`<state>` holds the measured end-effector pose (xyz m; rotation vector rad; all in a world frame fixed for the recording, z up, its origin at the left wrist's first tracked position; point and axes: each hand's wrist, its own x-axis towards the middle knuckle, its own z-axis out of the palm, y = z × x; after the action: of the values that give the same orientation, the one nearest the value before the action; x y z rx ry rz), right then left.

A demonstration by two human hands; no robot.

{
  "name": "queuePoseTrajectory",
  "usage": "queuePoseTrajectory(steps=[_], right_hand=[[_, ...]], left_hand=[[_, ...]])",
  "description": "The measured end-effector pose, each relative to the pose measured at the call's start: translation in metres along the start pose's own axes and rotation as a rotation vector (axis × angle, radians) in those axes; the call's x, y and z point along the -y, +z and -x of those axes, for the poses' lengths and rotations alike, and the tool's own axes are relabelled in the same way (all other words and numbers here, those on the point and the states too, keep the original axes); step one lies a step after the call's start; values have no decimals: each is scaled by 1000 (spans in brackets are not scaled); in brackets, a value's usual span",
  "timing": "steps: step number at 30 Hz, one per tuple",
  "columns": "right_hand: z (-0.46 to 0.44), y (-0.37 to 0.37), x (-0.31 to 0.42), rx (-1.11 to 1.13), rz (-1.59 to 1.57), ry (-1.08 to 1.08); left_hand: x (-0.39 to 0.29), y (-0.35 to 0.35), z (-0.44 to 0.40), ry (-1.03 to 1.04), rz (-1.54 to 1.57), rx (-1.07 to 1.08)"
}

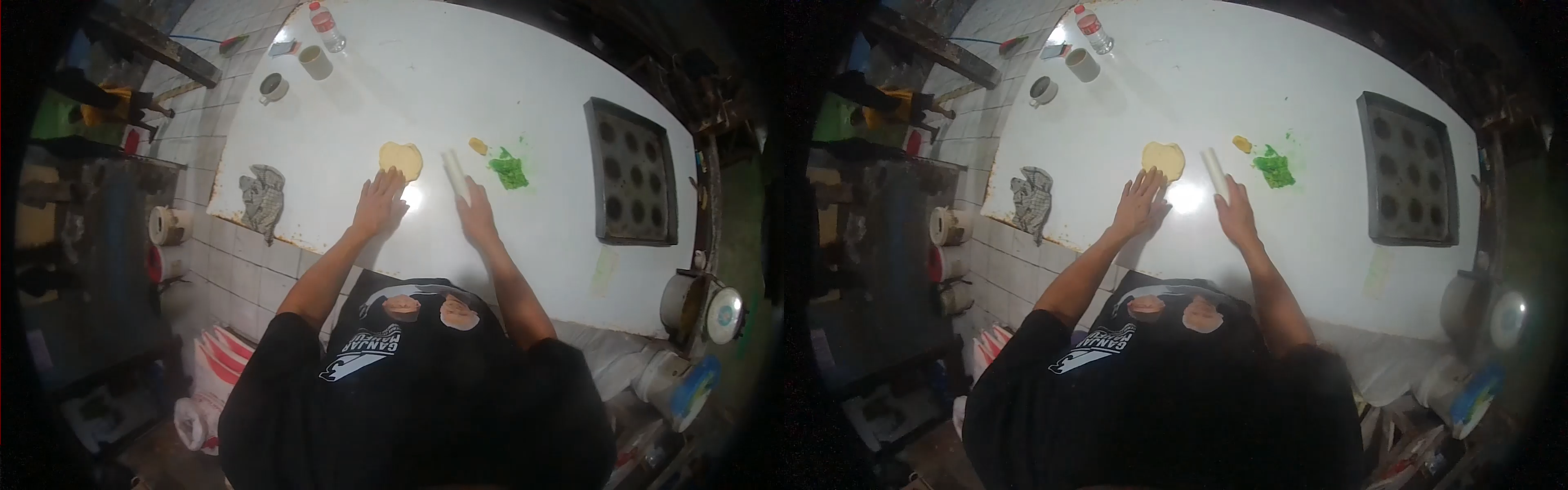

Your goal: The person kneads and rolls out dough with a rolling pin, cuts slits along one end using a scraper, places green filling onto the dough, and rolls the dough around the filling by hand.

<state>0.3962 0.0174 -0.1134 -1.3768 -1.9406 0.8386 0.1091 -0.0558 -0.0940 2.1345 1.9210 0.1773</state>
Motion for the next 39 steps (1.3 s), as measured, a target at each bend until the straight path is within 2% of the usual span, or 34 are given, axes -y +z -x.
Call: queuePoseTrajectory(steps=[2,5,6,8,13,15,16,18,19,21,23,27,31,33,34,36,39], right_hand=[[-18,21,35,121,-94,37],[-23,50,71,122,-27,83],[-22,61,77,108,-29,108],[-21,86,89,74,-4,-18],[-20,148,110,-73,203,102],[-21,169,100,-254,416,168],[-25,161,109,-217,483,274],[-19,157,92,-330,546,180],[-21,153,90,-325,557,200],[-28,144,88,-196,512,349],[-34,138,85,-211,488,385],[-40,129,77,-221,493,436],[-43,123,75,-283,527,412],[-48,117,67,-253,498,409],[-49,116,60,-264,495,415],[-48,115,49,-445,270,538],[-47,119,87,-489,261,376]], left_hand=[[12,-15,-13,-88,79,-230],[34,-48,-38,-23,-3,-293],[36,-58,-48,-1,0,-274],[41,-69,-72,203,-81,-225],[66,-28,-128,519,-102,-35],[64,-8,-158,560,-60,10],[58,-2,-174,611,-29,2],[41,4,-180,668,26,36],[29,3,-188,663,12,49],[14,3,-206,688,-4,37],[-2,9,-220,687,-12,12],[-30,15,-236,674,6,-115],[-44,19,-253,726,44,-68],[-47,22,-270,787,236,-44],[-51,15,-280,798,231,-40],[-54,-4,-299,760,478,-117],[-34,-35,-289,925,214,-161]])
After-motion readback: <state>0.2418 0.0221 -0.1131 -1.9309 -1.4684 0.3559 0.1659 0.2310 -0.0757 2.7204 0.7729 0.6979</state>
